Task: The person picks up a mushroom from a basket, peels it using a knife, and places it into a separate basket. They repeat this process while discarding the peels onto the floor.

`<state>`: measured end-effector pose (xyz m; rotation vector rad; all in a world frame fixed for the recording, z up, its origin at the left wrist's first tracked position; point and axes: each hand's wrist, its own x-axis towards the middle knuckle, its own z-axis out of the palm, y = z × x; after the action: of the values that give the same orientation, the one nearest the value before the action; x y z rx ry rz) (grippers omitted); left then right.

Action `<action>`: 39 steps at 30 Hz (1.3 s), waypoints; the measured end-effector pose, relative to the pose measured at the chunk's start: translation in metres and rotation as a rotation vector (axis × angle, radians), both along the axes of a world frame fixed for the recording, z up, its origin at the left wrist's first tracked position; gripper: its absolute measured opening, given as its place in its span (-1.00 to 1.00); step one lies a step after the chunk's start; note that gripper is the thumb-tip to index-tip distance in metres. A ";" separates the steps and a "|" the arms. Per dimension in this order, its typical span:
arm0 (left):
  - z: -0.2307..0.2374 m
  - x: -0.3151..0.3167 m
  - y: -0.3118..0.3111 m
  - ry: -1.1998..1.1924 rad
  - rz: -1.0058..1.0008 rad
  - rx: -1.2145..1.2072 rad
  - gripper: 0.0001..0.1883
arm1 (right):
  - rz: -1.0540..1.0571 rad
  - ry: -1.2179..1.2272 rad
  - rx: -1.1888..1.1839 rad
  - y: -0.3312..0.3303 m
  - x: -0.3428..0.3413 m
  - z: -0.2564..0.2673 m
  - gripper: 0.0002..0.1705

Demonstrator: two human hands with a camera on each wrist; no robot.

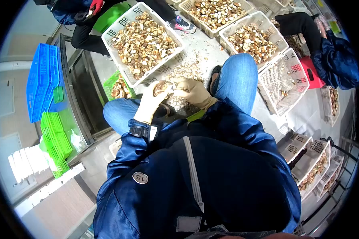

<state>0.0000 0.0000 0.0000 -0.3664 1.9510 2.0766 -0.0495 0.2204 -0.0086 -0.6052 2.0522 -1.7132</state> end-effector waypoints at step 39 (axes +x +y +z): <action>0.064 -0.004 0.025 0.218 -0.363 -0.683 -0.46 | 0.072 -0.028 0.040 0.004 -0.002 -0.003 -0.70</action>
<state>-0.0036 0.0253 0.0643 0.0989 2.5879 1.2316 -0.0520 0.2243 -0.0113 -0.6305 2.0158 -1.6272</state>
